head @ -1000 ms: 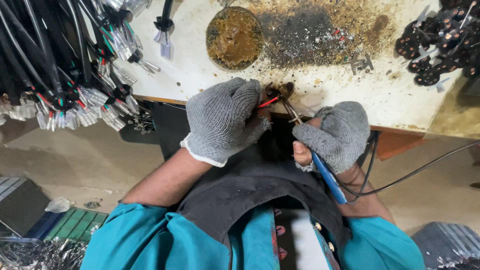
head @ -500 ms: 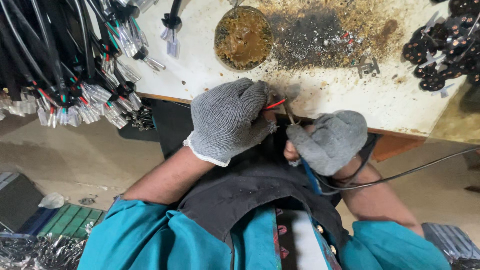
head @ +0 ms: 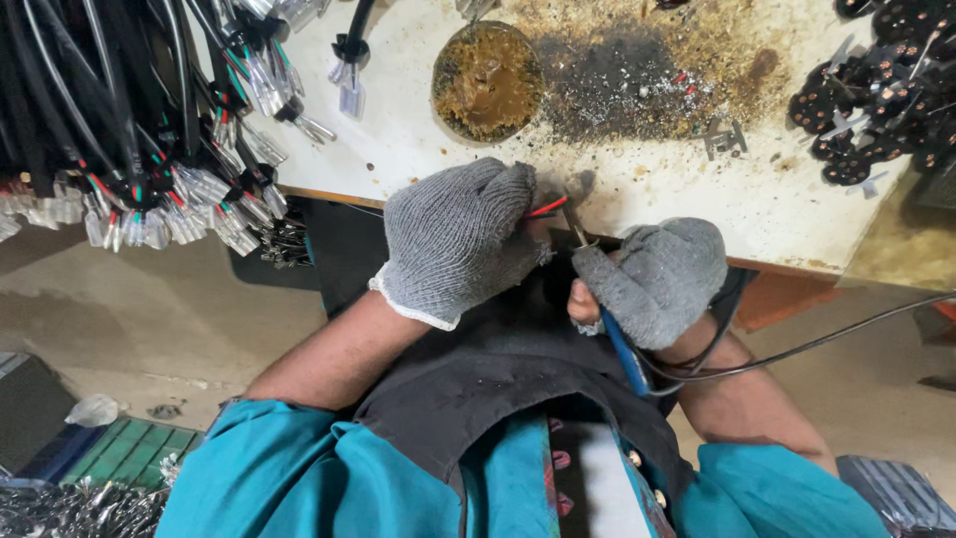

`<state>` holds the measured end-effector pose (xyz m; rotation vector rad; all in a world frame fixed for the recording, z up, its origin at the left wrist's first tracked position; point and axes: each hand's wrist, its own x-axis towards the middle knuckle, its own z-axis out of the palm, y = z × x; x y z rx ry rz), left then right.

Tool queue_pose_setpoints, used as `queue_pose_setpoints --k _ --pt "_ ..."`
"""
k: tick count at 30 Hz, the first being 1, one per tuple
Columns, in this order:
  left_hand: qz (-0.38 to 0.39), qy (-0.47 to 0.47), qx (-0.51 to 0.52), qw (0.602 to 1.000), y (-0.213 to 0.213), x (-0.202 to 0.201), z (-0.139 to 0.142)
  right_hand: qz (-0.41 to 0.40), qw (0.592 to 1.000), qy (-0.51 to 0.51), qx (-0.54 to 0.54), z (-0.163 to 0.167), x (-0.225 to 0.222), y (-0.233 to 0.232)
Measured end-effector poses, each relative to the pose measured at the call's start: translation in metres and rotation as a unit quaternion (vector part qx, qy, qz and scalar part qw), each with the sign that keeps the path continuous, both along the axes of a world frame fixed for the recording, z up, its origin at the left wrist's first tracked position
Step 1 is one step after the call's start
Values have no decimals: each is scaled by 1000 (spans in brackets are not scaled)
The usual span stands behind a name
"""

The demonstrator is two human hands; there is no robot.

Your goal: The person solders electrical wires at a workbench, holding a soldering iron in one hand and wire in the other, twisting and joining wire ends and dipping them in flux, working through multiple wire assemblies one at a time.

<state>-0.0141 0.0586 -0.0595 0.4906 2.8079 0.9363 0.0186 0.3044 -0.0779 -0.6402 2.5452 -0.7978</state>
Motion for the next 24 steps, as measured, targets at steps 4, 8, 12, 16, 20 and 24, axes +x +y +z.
queue_pose_setpoints --k 4,8,12,16,20,24 --pt "-8 -18 -4 1000 -1 0 1 47 974 185 -124 1 4 9" --pt "-5 -4 8 1000 -3 0 -1 96 983 152 -33 -1 1 8" --pt "-10 -9 6 1000 -4 0 -3 120 967 216 -70 -3 -2 3" --pt "-6 2 16 1000 -4 1 -1 2 962 -224 157 -9 7 -4" --pt "-4 8 20 1000 -4 1 -1 76 993 -46 80 -14 11 3" --pt "-1 1 22 1000 -4 2 -3 116 971 206 -26 -15 11 7"
